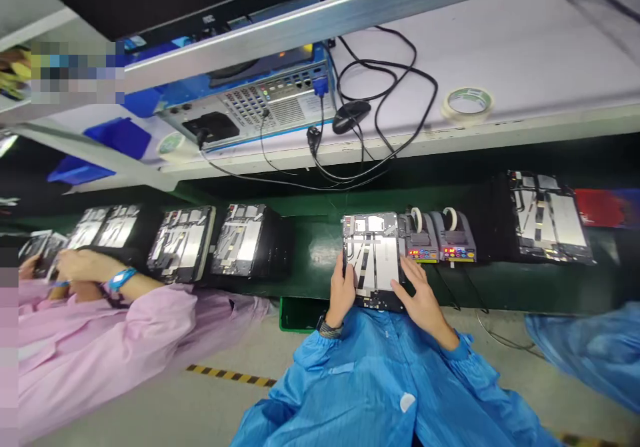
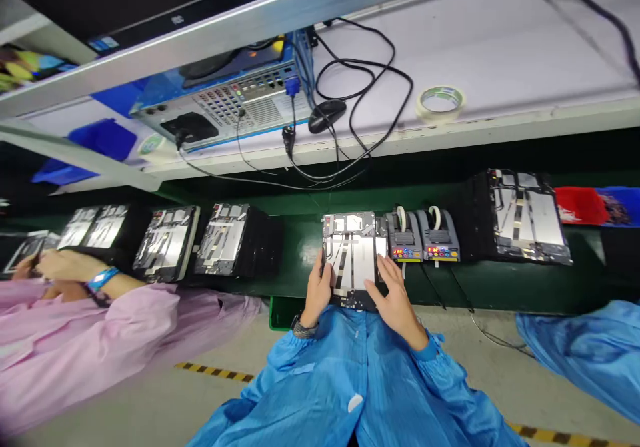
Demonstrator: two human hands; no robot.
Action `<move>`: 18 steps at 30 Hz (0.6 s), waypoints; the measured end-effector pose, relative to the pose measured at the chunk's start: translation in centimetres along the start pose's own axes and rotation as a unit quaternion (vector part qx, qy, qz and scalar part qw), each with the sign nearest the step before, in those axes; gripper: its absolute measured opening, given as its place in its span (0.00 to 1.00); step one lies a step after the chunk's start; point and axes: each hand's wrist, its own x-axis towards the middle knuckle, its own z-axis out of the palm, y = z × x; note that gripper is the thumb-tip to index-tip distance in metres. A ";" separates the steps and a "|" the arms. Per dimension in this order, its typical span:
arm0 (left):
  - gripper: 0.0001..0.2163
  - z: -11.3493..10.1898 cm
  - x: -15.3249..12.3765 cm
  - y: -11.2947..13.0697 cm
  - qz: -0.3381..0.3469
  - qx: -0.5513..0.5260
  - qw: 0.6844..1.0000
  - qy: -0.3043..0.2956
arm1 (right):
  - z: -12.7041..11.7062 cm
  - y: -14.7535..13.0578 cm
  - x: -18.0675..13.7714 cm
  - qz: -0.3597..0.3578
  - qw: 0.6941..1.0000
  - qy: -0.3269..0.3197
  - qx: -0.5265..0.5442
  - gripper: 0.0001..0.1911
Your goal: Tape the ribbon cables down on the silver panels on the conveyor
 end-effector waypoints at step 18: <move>0.21 -15.8 10.7 -15.9 -0.180 -0.074 0.965 0.176 | -2.7 -4.9 3.3 -0.003 0.976 -0.195 0.097 0.24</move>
